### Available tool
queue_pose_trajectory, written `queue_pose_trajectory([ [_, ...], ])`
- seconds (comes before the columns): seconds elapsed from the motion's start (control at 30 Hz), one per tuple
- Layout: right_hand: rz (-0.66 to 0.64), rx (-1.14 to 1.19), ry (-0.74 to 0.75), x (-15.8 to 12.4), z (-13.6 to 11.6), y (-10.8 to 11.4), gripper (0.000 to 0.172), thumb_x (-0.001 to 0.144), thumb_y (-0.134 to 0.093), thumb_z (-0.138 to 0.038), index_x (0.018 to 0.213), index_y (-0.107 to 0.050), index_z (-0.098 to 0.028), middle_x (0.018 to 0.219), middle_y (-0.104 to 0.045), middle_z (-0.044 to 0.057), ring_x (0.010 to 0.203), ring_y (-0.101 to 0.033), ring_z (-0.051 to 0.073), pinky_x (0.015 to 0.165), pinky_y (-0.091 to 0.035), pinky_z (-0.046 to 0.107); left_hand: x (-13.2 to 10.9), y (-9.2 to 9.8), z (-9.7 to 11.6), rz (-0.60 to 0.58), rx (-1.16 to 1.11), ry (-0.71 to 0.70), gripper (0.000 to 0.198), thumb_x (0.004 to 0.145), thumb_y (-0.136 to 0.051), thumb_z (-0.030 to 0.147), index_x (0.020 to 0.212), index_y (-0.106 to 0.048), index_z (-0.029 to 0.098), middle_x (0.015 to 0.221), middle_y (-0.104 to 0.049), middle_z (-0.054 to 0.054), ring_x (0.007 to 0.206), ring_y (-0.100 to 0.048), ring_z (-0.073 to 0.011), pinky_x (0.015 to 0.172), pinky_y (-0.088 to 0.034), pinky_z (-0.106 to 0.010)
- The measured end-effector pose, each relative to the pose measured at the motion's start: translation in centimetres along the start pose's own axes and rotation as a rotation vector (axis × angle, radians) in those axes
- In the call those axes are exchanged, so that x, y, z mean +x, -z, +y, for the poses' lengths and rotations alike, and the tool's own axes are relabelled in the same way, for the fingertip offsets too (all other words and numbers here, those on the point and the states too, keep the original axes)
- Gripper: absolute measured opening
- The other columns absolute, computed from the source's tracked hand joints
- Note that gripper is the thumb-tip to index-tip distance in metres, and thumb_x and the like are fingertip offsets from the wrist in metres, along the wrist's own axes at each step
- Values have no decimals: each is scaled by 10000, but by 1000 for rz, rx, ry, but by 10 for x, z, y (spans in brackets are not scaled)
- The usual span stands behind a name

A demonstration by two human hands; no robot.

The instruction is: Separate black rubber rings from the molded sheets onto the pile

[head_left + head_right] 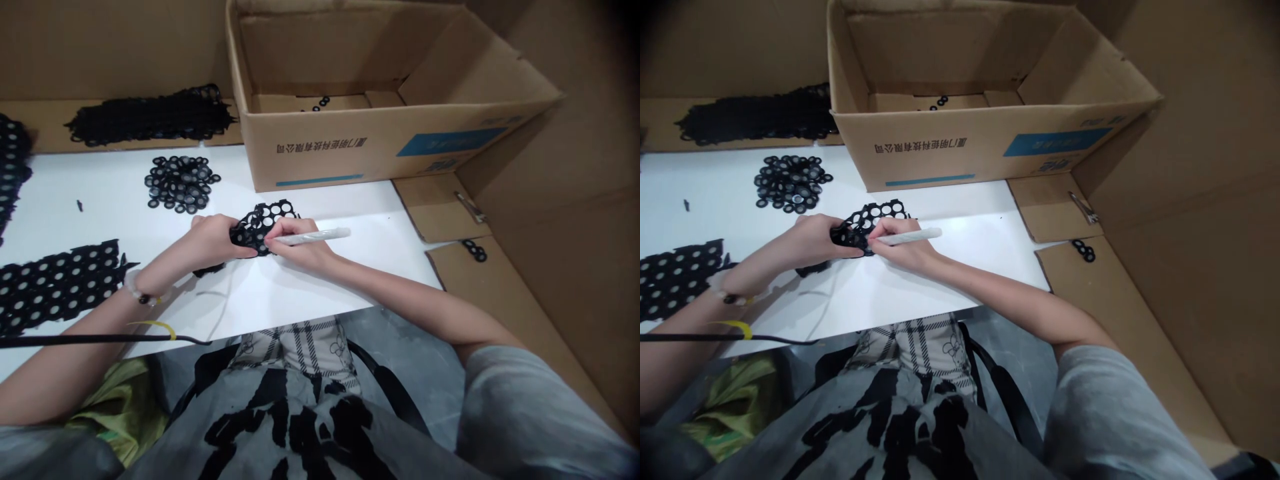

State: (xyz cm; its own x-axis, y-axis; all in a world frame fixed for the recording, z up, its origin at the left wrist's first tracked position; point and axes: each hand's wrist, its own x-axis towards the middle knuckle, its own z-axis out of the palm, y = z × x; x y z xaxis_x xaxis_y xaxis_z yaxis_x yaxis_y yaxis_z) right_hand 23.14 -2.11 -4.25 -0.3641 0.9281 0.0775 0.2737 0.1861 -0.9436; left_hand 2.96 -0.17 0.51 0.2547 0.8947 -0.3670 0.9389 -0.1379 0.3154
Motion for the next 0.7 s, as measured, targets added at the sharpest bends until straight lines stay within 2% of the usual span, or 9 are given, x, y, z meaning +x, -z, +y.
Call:
queue_pose_trajectory([
  [0.1,10,-5,8,-1,1,-1,73,738,-631,-242,704,-638,-178,662,-633,-21,615,-531,110,595,-390,252,-3,-4,2,50,-20,-101,360,640,-693,539,629,-559,205,586,-613,2,602,-544,-183,570,-328,-258],
  [0.2,-3,4,8,-1,2,-1,74,740,-633,-245,708,-634,-178,673,-633,-20,610,-522,105,598,-389,254,-4,-5,-1,48,-104,-170,287,673,-669,471,740,-599,201,701,-656,1,643,-556,-174,580,-352,-248],
  [0.3,-16,8,22,-1,1,0,77,743,-636,-245,712,-638,-174,680,-630,-19,608,-519,102,594,-382,252,-5,-6,-3,26,-128,-156,265,678,-669,435,776,-612,196,719,-665,-3,631,-552,-171,565,-352,-248],
  [0.6,-61,-41,24,-3,-4,-3,71,770,-619,-227,738,-652,-172,664,-626,-26,607,-525,96,585,-372,247,-7,-4,-2,38,-3,-107,300,670,-647,463,575,-527,205,543,-588,-5,571,-539,-187,596,-316,-277],
  [0.7,-52,-55,6,-4,-6,-5,79,780,-620,-238,745,-647,-173,659,-624,-28,607,-523,95,586,-368,246,-5,-3,-4,14,-9,-118,314,672,-629,485,571,-537,202,528,-575,2,573,-522,-178,600,-308,-274],
])
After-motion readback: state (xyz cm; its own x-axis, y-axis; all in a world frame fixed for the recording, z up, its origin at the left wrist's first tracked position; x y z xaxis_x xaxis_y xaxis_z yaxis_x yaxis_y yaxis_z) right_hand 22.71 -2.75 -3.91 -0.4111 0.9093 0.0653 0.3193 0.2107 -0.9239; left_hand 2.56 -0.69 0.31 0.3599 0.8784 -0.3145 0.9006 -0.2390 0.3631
